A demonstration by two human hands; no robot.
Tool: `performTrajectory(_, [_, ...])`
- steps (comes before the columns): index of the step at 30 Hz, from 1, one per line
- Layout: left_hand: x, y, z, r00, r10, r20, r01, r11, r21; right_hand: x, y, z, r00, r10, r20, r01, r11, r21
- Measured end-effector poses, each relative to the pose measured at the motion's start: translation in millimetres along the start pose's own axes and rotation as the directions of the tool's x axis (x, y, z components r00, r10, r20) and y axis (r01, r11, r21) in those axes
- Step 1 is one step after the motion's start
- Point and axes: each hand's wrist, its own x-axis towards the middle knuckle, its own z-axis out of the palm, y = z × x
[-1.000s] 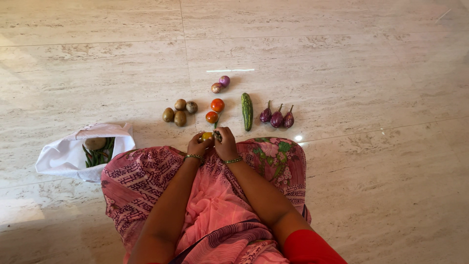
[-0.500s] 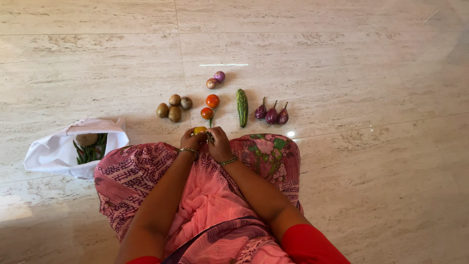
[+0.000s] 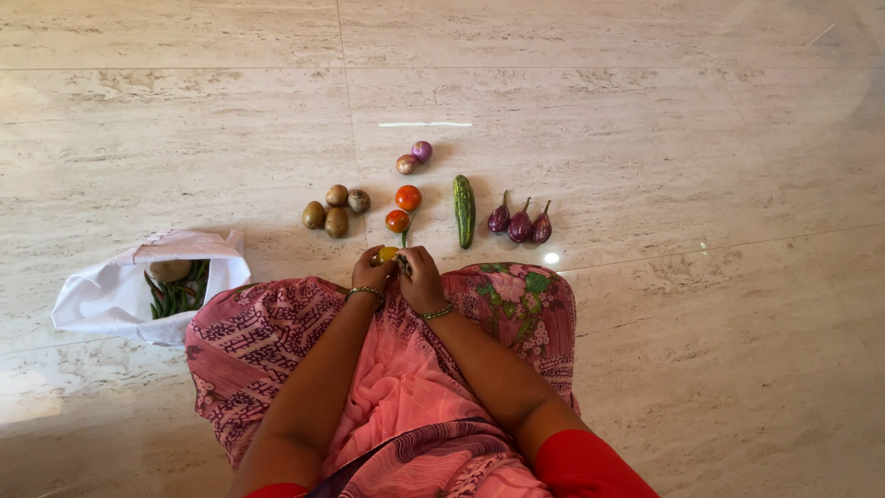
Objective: The person sits on the floor and peels a yellow lemon and then a potato using a small knife. Various vegetables including tomatoes, eggplants, and a cucumber are arranged on the floor nearby.
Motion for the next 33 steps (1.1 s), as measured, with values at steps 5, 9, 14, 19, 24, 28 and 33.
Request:
performTrajectory(5, [-4.1,6.0,0.9,0.989,0.138,0.045,-0.145,0.938,0.313,12.6,1.9,0.6,0.996,0.049,-0.072,-0.054,0.996,-0.071])
performTrajectory(9, [-13.4,11.6,9.6,0.962,0.243,0.123,-0.272,0.836,0.476,17.9,22.4,0.8,0.942,0.33,-0.061,-0.327,0.943,0.055])
performTrajectory(14, [-11.5,14.2,12.4,0.944,0.323,0.074,-0.307,0.768,0.563,21.5,25.1,2.7,0.962,0.256,-0.091,-0.259,0.966,-0.021])
performTrajectory(19, [-4.5,11.8,10.5,0.947,0.32,-0.024,-0.244,0.766,0.595,19.4,13.7,4.6,0.996,0.085,0.012,-0.084,0.995,-0.054])
performTrajectory(24, [-17.4,21.4,16.0,0.924,0.377,0.072,-0.337,0.707,0.621,16.3,47.1,10.0,0.985,0.162,-0.059,-0.163,0.986,-0.021])
performTrajectory(28, [-30.9,29.7,17.7,0.898,0.41,0.16,-0.42,0.691,0.588,14.4,87.4,15.4,0.869,0.494,-0.01,-0.487,0.86,0.154])
performTrajectory(33, [-22.9,25.8,14.5,0.891,0.446,0.081,-0.416,0.734,0.536,13.0,93.0,18.3,0.786,0.61,0.1,-0.607,0.729,0.316])
